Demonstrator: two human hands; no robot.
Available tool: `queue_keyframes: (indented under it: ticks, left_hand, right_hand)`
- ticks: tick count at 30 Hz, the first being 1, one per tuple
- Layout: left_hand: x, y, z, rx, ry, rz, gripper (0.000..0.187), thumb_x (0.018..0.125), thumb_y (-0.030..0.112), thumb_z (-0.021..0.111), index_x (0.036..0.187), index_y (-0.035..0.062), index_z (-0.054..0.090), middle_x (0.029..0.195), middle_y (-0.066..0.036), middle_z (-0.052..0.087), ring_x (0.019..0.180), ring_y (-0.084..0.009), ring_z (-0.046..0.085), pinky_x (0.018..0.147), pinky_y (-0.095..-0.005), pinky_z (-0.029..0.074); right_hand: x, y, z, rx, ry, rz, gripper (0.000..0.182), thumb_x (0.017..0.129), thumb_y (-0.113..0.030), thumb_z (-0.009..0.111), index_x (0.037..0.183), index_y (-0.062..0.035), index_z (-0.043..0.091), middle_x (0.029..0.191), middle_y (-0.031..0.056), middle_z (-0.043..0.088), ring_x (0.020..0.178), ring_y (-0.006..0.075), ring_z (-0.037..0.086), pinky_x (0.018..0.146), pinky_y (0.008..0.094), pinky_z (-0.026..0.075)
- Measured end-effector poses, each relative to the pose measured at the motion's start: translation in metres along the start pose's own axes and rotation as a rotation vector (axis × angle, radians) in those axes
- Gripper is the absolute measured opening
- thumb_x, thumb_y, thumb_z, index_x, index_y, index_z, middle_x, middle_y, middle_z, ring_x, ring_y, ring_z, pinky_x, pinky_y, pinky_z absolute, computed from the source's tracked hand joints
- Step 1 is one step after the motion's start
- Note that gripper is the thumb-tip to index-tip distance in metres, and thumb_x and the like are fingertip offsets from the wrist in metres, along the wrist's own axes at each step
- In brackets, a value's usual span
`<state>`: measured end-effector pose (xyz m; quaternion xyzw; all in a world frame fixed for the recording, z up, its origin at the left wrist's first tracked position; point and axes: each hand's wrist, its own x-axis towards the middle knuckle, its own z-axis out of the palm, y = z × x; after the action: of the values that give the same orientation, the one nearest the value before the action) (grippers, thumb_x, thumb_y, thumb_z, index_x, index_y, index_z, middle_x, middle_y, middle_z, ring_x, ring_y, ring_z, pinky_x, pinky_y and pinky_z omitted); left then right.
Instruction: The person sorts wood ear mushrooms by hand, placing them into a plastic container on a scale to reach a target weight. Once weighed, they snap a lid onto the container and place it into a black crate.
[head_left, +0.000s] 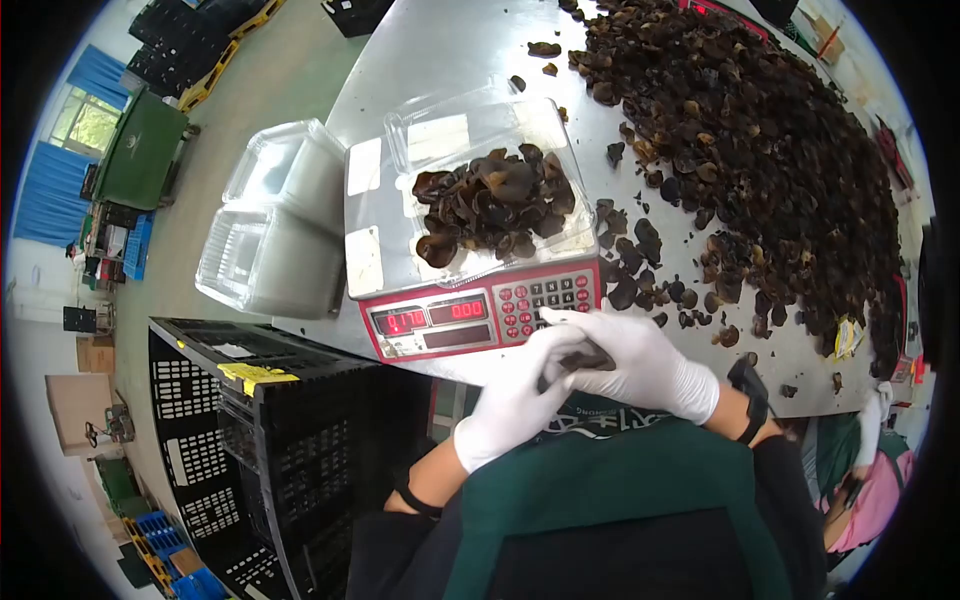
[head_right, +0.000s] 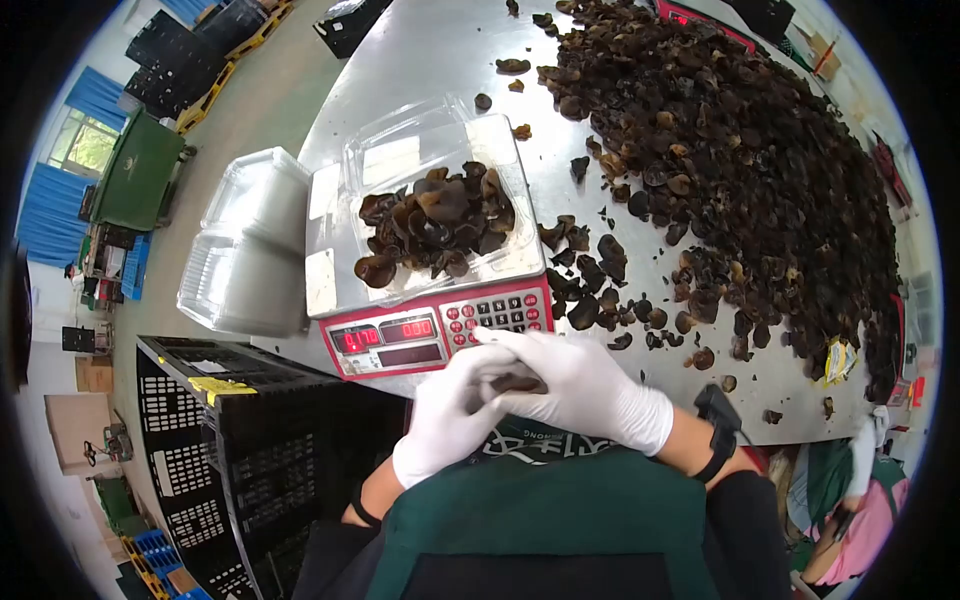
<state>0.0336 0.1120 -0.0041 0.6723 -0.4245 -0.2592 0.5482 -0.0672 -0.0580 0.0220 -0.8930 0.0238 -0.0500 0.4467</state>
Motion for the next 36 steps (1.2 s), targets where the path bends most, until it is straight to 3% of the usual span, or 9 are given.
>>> queue_keyframes:
  ticks: [6,9,11,15,16,21,27,30,36]
  left_hand:
    - [0.017,-0.007,0.038,-0.057,-0.352,0.038,0.048,0.086,0.004,0.072,0.13,0.0055,0.053,0.099,-0.012,0.063,0.082,-0.0251,0.062,0.076,-0.0349,0.051]
    - [0.022,0.001,0.043,0.084,-0.394,0.097,0.05,0.088,0.009,0.072,0.134,0.0068,0.055,0.094,-0.012,0.067,0.086,-0.0309,0.064,0.08,-0.039,0.053]
    - [0.029,0.005,0.033,0.222,-0.065,0.367,0.042,0.085,0.008,0.073,0.126,0.0044,0.063,0.096,-0.012,0.07,0.088,-0.0304,0.067,0.081,-0.038,0.055]
    - [0.047,0.011,-0.034,0.507,0.522,0.405,0.024,0.084,-0.005,0.067,0.107,0.0019,0.07,0.103,-0.01,0.071,0.084,-0.0179,0.068,0.078,-0.03,0.054]
    - [0.047,0.009,-0.053,0.634,0.602,0.286,0.031,0.081,-0.004,0.069,0.112,0.0024,0.069,0.106,-0.012,0.07,0.097,-0.0266,0.066,0.087,-0.0344,0.052]
    - [0.064,-0.005,-0.087,0.858,0.449,0.02,0.033,0.077,0.001,0.077,0.108,0.0089,0.07,0.095,-0.009,0.065,0.081,-0.0225,0.06,0.078,-0.0337,0.05]
    - [0.087,-0.011,-0.066,0.989,0.488,0.387,0.021,0.085,-0.001,0.07,0.104,0.0084,0.072,0.095,-0.007,0.07,0.088,-0.0255,0.063,0.08,-0.035,0.049]
    - [0.082,-0.013,-0.069,1.032,0.417,0.191,0.018,0.09,0.001,0.067,0.106,0.0069,0.071,0.096,-0.009,0.07,0.09,-0.0269,0.063,0.083,-0.0362,0.049]
    - [0.065,-0.007,-0.072,0.955,0.345,0.153,0.023,0.092,-0.001,0.064,0.114,0.004,0.069,0.098,-0.011,0.07,0.086,-0.0263,0.064,0.079,-0.0357,0.051]
  right_hand:
    - [-0.067,0.019,0.02,0.266,0.232,0.411,0.029,0.095,-0.003,0.058,0.123,-0.0004,0.064,0.101,0.0133,0.073,0.09,0.0205,0.072,0.084,0.032,0.055]
    - [-0.104,0.035,0.003,-0.003,0.429,0.491,0.019,0.1,-0.011,0.058,0.113,-0.0015,0.069,0.09,0.0093,0.072,0.065,0.0141,0.067,0.06,0.0268,0.053]
    - [-0.147,0.059,-0.017,-0.085,0.538,0.677,0.017,0.102,-0.013,0.055,0.104,-0.002,0.068,0.071,0.0061,0.065,0.057,0.0092,0.058,0.053,0.0261,0.044]
    - [-0.243,0.097,-0.044,-0.071,0.803,0.916,0.025,0.104,-0.018,0.052,0.093,-0.0008,0.065,0.06,0.0008,0.054,0.051,0.0059,0.047,0.05,0.0261,0.037]
    - [-0.247,0.091,-0.048,-0.024,0.808,0.961,0.026,0.104,-0.019,0.053,0.09,-0.001,0.065,0.06,0.0005,0.055,0.052,0.0056,0.047,0.05,0.0256,0.037]
    - [-0.219,0.059,-0.044,0.207,0.74,1.074,0.033,0.103,-0.025,0.055,0.082,-0.0024,0.065,0.063,0.0003,0.057,0.054,0.0058,0.05,0.051,0.0245,0.038]
    - [-0.135,0.078,-0.026,0.119,0.592,0.573,0.019,0.095,0.0,0.053,0.104,-0.0026,0.069,0.091,0.0076,0.066,0.077,0.015,0.065,0.074,0.0272,0.052]
    - [-0.082,0.095,-0.014,-0.141,0.59,0.281,0.016,0.091,-0.01,0.064,0.105,-0.0094,0.069,0.087,0.0099,0.064,0.081,0.0292,0.065,0.069,0.0361,0.053]
    - [-0.028,0.129,0.012,-0.499,0.174,0.18,0.021,0.085,-0.02,0.07,0.102,-0.0075,0.07,0.085,0.0088,0.066,0.081,0.0273,0.067,0.068,0.0346,0.054]
